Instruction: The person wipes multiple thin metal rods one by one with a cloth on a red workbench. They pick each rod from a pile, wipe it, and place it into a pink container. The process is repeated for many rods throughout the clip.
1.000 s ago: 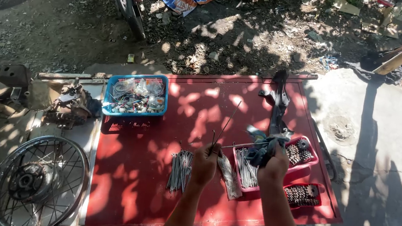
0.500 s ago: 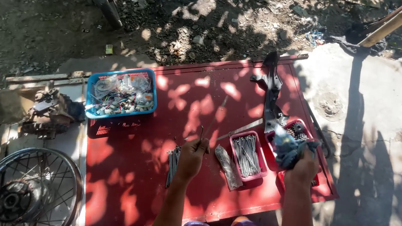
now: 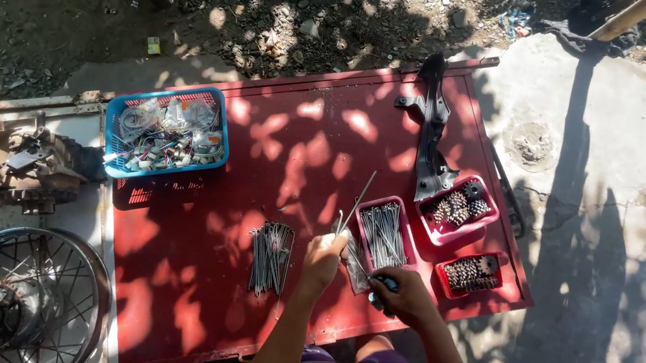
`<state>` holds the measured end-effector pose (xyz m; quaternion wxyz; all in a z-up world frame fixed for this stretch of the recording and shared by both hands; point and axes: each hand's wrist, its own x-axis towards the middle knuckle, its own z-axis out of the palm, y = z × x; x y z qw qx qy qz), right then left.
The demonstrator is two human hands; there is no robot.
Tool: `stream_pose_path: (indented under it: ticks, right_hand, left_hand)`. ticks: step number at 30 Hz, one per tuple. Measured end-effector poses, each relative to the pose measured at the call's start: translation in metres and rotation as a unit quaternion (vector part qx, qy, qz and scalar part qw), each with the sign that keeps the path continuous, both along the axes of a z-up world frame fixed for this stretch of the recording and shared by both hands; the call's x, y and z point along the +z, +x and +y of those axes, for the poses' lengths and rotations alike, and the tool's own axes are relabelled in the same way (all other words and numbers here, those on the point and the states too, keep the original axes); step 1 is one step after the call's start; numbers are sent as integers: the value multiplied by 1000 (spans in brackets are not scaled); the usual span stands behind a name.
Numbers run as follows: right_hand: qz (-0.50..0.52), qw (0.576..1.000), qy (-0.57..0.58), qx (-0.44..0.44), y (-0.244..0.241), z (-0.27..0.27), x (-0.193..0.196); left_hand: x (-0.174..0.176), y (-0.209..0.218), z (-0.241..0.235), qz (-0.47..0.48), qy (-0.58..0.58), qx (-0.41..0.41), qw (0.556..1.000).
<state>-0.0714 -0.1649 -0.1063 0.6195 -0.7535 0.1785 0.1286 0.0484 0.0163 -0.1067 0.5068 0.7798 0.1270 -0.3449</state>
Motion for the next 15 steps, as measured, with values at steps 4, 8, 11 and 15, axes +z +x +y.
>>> stream_pose_path:
  ticks: [4,8,11,15]
  right_hand:
    - [63,986,-152,-18,-6,-4,-36]
    - [95,976,-184,-65,-13,-22,-95]
    - [93,980,-174,-28,-14,-35,-117]
    - [210,964,-162,-16,-9,-48,-134]
  left_hand:
    - [-54,-12,-23,47,-46,6,998]
    - [-71,-43,-32,31,-174,70,982]
    - [-130,-72,-51,141,-241,179,943]
    - [-172,-103,-69,173,-198,251,932]
